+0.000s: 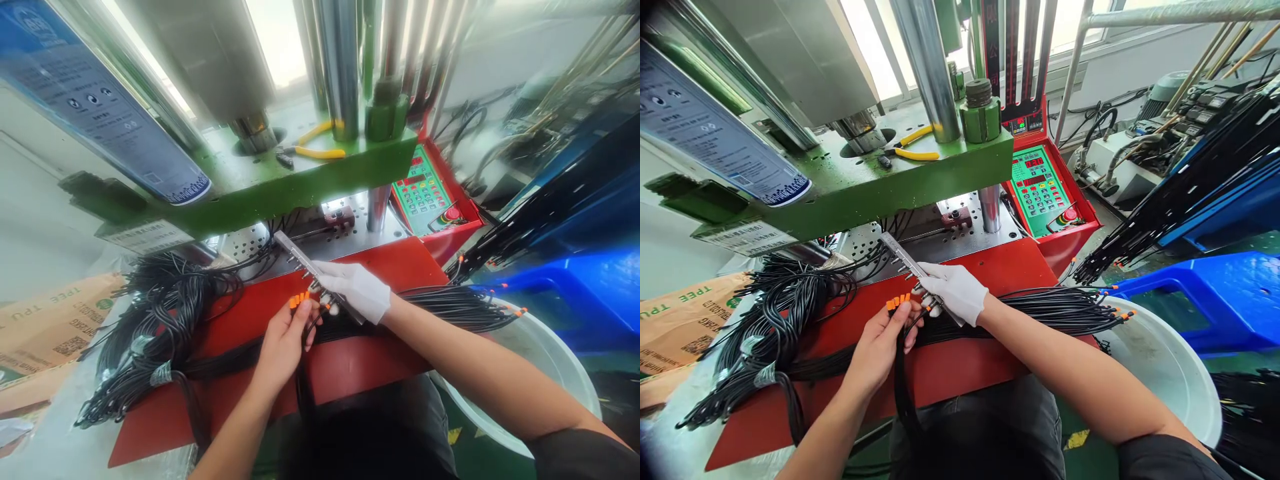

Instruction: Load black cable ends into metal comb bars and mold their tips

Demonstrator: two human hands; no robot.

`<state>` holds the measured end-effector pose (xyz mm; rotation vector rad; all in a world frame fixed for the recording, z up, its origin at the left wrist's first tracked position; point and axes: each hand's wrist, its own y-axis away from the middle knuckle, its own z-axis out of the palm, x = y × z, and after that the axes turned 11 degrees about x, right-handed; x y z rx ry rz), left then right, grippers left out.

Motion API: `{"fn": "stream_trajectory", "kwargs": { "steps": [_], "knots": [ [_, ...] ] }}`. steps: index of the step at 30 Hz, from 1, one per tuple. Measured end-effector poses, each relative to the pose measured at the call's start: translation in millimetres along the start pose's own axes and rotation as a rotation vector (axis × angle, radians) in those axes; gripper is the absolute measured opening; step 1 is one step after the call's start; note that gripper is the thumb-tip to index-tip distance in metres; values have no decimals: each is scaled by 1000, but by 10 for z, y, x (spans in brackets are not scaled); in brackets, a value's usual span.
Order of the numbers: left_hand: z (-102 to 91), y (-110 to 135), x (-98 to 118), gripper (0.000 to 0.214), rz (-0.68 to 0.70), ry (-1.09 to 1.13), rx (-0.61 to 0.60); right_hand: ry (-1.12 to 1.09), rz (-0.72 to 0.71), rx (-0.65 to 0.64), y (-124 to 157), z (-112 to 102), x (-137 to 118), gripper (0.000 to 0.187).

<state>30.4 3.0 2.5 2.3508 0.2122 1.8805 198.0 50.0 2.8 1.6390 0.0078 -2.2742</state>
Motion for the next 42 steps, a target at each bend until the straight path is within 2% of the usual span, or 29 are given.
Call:
{"fn": "stream_trajectory", "kwargs": {
  "steps": [4, 13, 19, 23, 28, 30, 36, 40, 42],
  "knots": [
    [-86, -26, 24, 25, -156, 195, -65, 17, -21, -12, 9, -24, -49, 48],
    [-74, 18, 15, 24, -219, 302, -96, 60, -41, -14, 67, 30, -69, 50],
    [-113, 16, -50, 30, -90, 180, -146, 60, -30, -40, 84, 32, -96, 45],
    [-115, 22, -44, 23, -67, 141, -143, 53, -34, -61, 93, 29, -100, 46],
    [-101, 28, 16, 24, -50, 48, -137, 63, -36, -81, 91, 35, -90, 46],
    [-90, 41, 45, 24, -16, -44, -101, 130, -54, -72, 87, 40, -81, 47],
    [21, 133, 46, 20, 247, -460, 127, 264, -77, -2, 72, 56, -41, 47],
    [86, 160, 22, 16, 318, -511, 197, 237, -73, -1, 70, 66, -25, 47],
    [66, 140, 47, 20, 285, -465, 161, 215, -78, -17, 78, 64, -35, 48]
  ]
}}
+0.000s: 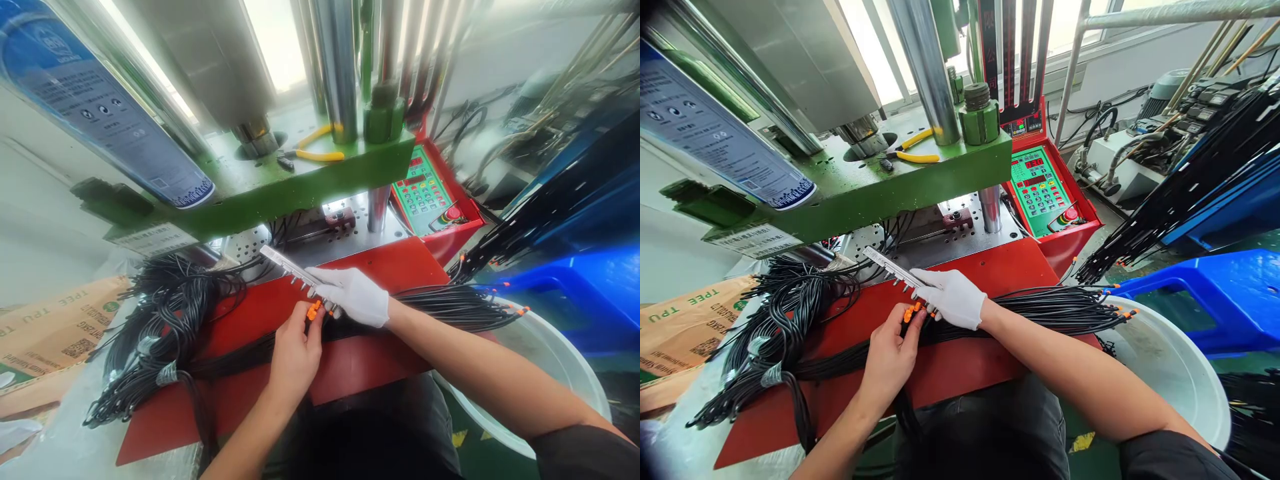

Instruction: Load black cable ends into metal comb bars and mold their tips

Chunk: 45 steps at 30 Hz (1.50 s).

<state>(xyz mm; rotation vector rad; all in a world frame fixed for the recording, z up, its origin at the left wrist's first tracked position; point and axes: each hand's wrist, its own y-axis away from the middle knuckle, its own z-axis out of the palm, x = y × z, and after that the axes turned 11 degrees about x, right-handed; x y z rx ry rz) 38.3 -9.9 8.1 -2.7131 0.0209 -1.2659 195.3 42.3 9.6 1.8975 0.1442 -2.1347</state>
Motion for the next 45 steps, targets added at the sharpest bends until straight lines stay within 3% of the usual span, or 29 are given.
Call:
{"fn": "stream_trajectory", "kwargs": {
  "steps": [2, 6, 9, 12, 15, 23, 37, 40, 45],
  "knots": [
    [-61, -53, 0, 25, -61, 99, -42, -19, -5, -5, 10, -13, -20, 51],
    [-199, -147, -55, 27, -205, 298, 0, -49, -14, -33, 22, -44, -48, 51],
    [-235, -147, -113, 30, -348, 442, -85, -43, -11, -36, 30, -42, -52, 50],
    [-220, -117, -112, 30, -378, 446, -160, 5, -9, -14, 44, -15, -60, 49],
    [-196, -105, -68, 27, -392, 540, -158, 17, 1, -13, 51, 12, -63, 49],
    [-222, -101, -116, 20, -293, 614, -225, -52, 51, -37, 36, -2, -30, 50],
    [-213, -82, -154, 24, -253, 439, -197, -102, 38, -81, 70, -23, -53, 51],
    [-197, -83, -147, 25, -238, 393, -186, -43, 24, -71, 71, -11, -52, 51],
    [-136, -55, -77, 21, -90, 136, -41, 197, -61, 51, 59, 34, -43, 46]
  ]
}}
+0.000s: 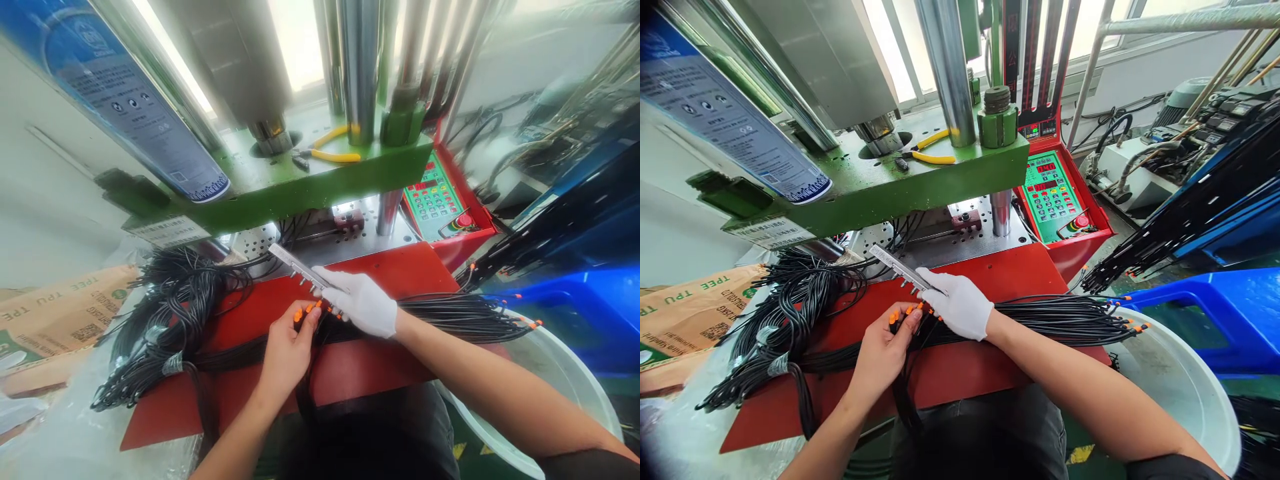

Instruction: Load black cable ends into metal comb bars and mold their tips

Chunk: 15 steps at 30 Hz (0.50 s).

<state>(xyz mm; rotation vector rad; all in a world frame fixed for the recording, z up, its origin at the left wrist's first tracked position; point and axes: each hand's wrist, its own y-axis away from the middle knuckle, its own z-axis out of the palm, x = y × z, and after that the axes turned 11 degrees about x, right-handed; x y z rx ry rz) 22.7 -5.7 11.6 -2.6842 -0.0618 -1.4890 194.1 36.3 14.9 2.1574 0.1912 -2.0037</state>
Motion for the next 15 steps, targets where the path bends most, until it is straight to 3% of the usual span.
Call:
{"fn": "stream_trajectory", "kwargs": {
  "steps": [4, 10, 15],
  "knots": [
    [97, 61, -15, 18, 111, -174, 98, 63, -21, 19, -3, 6, 9, 49],
    [185, 95, -92, 17, 399, -298, 223, 35, -34, 17, 4, -4, 14, 51],
    [120, 50, -62, 17, 358, -269, 170, -70, 19, 2, 2, -8, 3, 49]
  ]
}}
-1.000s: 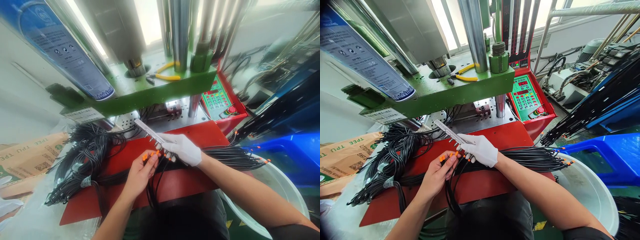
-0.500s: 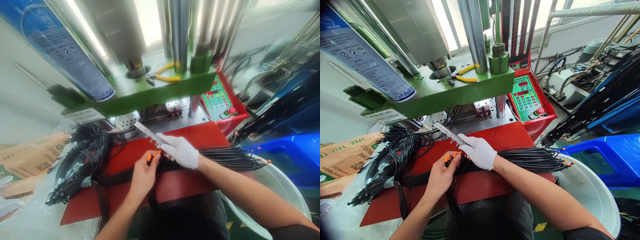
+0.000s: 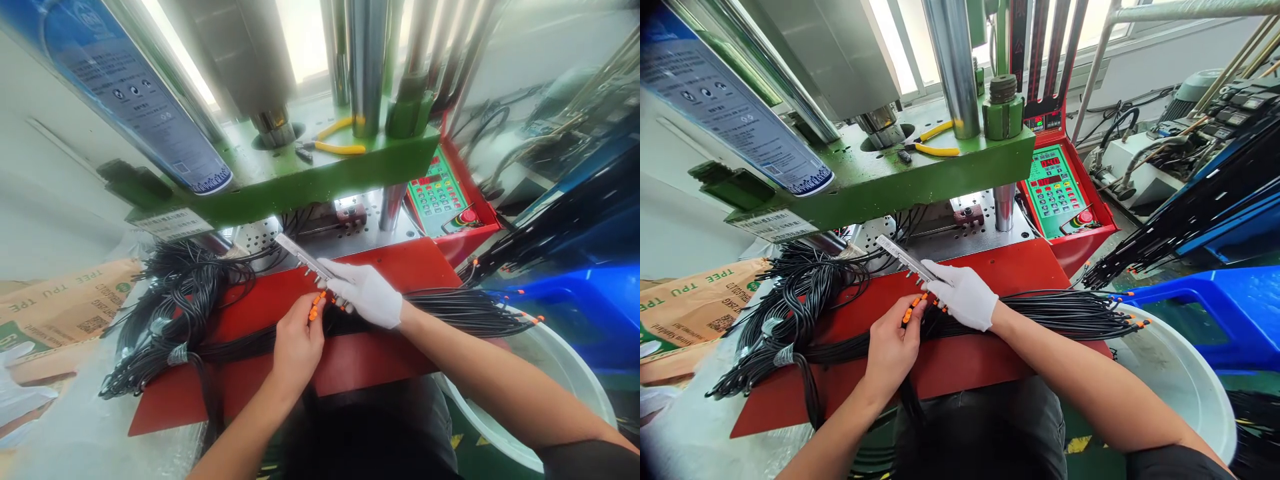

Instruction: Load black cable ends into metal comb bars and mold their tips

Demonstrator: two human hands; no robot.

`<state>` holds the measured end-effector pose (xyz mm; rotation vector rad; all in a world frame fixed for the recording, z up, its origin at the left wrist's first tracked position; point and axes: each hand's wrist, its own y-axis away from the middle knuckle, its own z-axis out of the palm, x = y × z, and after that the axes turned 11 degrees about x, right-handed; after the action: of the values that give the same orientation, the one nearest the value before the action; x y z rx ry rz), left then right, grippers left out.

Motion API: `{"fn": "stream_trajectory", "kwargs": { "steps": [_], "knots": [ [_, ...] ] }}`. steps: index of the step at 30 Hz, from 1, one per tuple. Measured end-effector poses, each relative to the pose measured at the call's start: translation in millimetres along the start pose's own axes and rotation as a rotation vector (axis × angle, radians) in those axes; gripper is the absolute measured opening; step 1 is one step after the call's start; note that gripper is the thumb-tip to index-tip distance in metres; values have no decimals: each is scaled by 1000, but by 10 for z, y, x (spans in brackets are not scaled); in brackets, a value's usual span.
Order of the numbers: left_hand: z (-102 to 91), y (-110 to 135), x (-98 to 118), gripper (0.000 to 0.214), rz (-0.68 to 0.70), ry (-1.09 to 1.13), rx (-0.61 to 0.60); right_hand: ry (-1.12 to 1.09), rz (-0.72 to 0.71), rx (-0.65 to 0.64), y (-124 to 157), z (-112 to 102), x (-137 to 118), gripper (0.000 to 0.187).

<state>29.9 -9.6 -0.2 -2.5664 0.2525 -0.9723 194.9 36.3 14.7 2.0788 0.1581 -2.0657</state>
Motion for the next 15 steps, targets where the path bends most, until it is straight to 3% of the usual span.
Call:
{"fn": "stream_trajectory", "kwargs": {
  "steps": [7, 15],
  "knots": [
    [-22, -38, -19, 19, 97, 1, 40, -44, 49, 50, 18, -3, -69, 48],
    [51, -67, -10, 19, 134, -6, 48, -27, 7, 48, 19, -10, -23, 48]
  ]
}}
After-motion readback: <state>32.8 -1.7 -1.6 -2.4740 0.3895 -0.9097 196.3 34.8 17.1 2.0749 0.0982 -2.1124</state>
